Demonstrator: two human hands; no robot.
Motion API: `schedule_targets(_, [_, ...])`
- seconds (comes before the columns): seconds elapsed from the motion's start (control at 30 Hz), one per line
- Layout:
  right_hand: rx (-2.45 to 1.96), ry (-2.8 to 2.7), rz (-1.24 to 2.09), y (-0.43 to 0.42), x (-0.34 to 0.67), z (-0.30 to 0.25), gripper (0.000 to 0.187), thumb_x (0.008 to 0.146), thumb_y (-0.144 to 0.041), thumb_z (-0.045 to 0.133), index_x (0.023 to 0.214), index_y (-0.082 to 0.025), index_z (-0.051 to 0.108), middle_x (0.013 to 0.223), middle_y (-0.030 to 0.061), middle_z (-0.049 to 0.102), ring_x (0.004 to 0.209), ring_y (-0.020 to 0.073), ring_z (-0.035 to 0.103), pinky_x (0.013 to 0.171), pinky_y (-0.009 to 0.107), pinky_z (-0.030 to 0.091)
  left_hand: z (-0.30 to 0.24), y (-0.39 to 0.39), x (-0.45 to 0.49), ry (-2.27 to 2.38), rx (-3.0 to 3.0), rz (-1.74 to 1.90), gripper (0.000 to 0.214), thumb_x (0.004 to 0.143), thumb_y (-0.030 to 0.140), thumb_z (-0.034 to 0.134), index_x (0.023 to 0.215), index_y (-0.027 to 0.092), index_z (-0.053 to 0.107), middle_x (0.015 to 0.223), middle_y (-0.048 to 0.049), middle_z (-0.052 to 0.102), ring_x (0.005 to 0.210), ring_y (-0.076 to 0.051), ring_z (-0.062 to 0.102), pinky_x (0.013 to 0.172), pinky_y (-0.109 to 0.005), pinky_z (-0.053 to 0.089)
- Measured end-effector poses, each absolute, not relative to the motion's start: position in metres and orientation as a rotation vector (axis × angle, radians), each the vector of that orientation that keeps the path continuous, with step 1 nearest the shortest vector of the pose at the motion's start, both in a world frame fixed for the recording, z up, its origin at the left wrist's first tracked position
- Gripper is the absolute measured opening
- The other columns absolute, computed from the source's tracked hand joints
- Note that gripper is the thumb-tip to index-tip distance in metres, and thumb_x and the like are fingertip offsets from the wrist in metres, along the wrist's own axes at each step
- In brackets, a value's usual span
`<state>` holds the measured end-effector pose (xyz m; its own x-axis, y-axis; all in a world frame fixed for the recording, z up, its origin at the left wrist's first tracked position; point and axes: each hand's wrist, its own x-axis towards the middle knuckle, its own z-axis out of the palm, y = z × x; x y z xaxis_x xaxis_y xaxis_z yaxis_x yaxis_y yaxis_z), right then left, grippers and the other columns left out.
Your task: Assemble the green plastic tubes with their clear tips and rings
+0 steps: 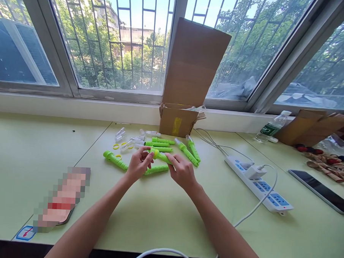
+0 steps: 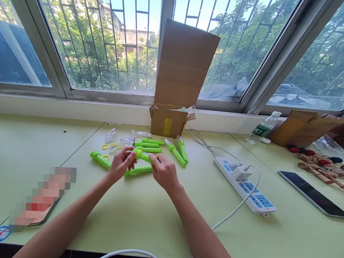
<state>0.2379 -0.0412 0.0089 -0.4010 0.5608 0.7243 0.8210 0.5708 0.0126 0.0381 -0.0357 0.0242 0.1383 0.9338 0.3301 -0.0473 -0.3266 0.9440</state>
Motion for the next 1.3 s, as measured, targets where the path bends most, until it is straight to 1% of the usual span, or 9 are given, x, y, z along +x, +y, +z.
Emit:
schedule_targets(0.1, [-1.072, -2.112, -0.523, -0.043, 0.237, 0.011, 0.035, 0.088, -0.014, 0.044, 0.12, -0.019, 0.057, 0.082, 0.0045, 0.061, 0.071, 0.0129, 0.054, 0.055, 0.022, 0.034, 0.028, -0.037, 0.038, 0.858, 1.41, 1.31, 0.041, 0.079, 0.048, 0.059, 0.102, 0.016, 0.048, 0.059, 0.003, 0.058, 0.041, -0.008, 0.05, 0.036, -0.017, 0.036])
schedule_targets(0.27, [-1.039, -2.094, -0.602, -0.046, 0.236, 0.014, 0.037, 0.087, -0.013, 0.045, 0.121, -0.023, 0.058, 0.077, 0.0034, 0.06, 0.068, 0.0122, 0.052, 0.056, 0.022, 0.033, 0.03, -0.04, 0.039, 0.799, 1.337, 1.266, 0.037, 0.078, 0.045, 0.061, 0.099, 0.016, 0.051, 0.053, 0.0052, 0.054, 0.038, -0.007, 0.046, 0.036, -0.018, 0.037])
schedule_targets(0.47, [-1.032, -2.061, -0.62, -0.047, 0.237, 0.014, 0.039, 0.085, -0.011, 0.047, 0.119, -0.024, 0.059, 0.078, 0.0024, 0.059, 0.068, 0.0118, 0.053, 0.057, 0.022, 0.033, 0.032, -0.042, 0.04, 0.78, 1.296, 1.212, 0.035, 0.077, 0.042, 0.063, 0.098, 0.018, 0.05, 0.052, 0.0069, 0.05, 0.038, -0.005, 0.041, 0.036, -0.017, 0.035])
schedule_targets(0.7, [-1.049, -2.046, -0.622, -0.044, 0.241, 0.015, 0.04, 0.082, -0.008, 0.047, 0.114, -0.027, 0.063, 0.076, 0.002, 0.058, 0.071, 0.0124, 0.054, 0.058, 0.022, 0.032, 0.032, -0.041, 0.039, 0.767, 1.357, 1.131, 0.037, 0.077, 0.042, 0.064, 0.103, 0.019, 0.05, 0.061, 0.0041, 0.054, 0.044, -0.006, 0.048, 0.037, -0.016, 0.038])
schedule_targets(0.87, [-1.092, -2.089, -0.501, -0.045, 0.241, 0.017, 0.042, 0.081, -0.008, 0.046, 0.115, -0.027, 0.062, 0.077, 0.0013, 0.06, 0.066, 0.0113, 0.054, 0.054, 0.021, 0.032, 0.035, -0.039, 0.035, 0.759, 1.412, 1.091, 0.039, 0.077, 0.043, 0.063, 0.105, 0.018, 0.053, 0.062, 0.0025, 0.056, 0.046, -0.007, 0.049, 0.036, -0.016, 0.038])
schedule_targets(1.03, [-1.135, -2.151, -0.249, -0.042, 0.244, 0.014, 0.046, 0.075, -0.008, 0.052, 0.116, -0.027, 0.062, 0.079, 0.0004, 0.063, 0.062, 0.0109, 0.054, 0.055, 0.021, 0.037, 0.034, -0.037, 0.032, 0.736, 1.487, 1.032, 0.041, 0.078, 0.043, 0.063, 0.108, 0.016, 0.056, 0.06, 0.0014, 0.056, 0.044, -0.006, 0.049, 0.037, -0.016, 0.039])
schedule_targets(1.13, [-1.135, -2.162, -0.121, -0.04, 0.245, 0.012, 0.045, 0.075, -0.01, 0.053, 0.115, -0.026, 0.063, 0.079, 0.0006, 0.063, 0.063, 0.0116, 0.055, 0.056, 0.021, 0.039, 0.032, -0.036, 0.032, 0.747, 1.521, 1.017, 0.042, 0.078, 0.044, 0.062, 0.109, 0.016, 0.057, 0.06, 0.0012, 0.056, 0.045, -0.007, 0.05, 0.037, -0.016, 0.038])
schedule_targets(1.3, [-1.168, -2.157, -0.152, -0.042, 0.239, 0.015, 0.042, 0.079, -0.015, 0.053, 0.119, -0.026, 0.06, 0.081, 0.0016, 0.063, 0.066, 0.0122, 0.055, 0.059, 0.022, 0.04, 0.032, -0.036, 0.033, 0.777, 1.514, 1.068, 0.041, 0.079, 0.046, 0.059, 0.109, 0.018, 0.056, 0.059, 0.0028, 0.055, 0.044, -0.007, 0.05, 0.037, -0.017, 0.037])
